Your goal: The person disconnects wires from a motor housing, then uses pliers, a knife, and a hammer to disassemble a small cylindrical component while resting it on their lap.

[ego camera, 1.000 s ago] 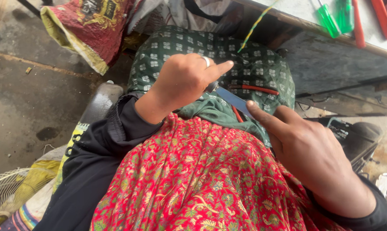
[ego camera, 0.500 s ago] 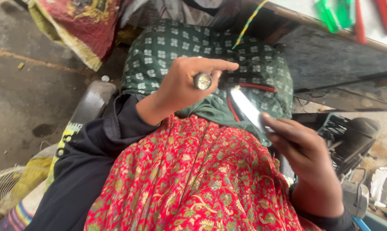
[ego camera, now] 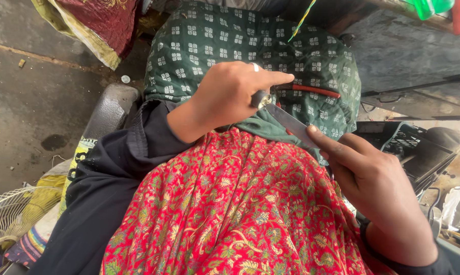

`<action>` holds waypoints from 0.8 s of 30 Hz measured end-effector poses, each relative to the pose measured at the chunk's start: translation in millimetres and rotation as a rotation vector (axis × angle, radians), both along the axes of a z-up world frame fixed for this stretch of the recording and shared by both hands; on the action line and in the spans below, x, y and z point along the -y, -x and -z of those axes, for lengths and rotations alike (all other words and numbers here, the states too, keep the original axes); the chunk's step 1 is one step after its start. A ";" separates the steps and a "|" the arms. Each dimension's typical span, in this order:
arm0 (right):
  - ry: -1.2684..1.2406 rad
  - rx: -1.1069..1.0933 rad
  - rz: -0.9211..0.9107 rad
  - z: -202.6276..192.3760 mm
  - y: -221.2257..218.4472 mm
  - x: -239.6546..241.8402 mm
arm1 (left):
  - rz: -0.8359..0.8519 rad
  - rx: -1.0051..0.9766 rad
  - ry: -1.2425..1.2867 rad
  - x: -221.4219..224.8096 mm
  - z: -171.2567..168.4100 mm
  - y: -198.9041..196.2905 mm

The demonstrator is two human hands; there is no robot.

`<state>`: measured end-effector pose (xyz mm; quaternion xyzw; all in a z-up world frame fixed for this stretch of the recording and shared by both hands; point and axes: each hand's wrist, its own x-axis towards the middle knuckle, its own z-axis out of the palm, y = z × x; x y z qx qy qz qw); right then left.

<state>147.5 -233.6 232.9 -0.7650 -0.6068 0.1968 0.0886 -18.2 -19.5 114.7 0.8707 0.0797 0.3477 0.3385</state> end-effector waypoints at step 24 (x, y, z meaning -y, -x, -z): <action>0.077 -0.811 0.374 145.4 -4.2 77.6 | 0.379 -0.215 0.374 47.9 89.1 -29.3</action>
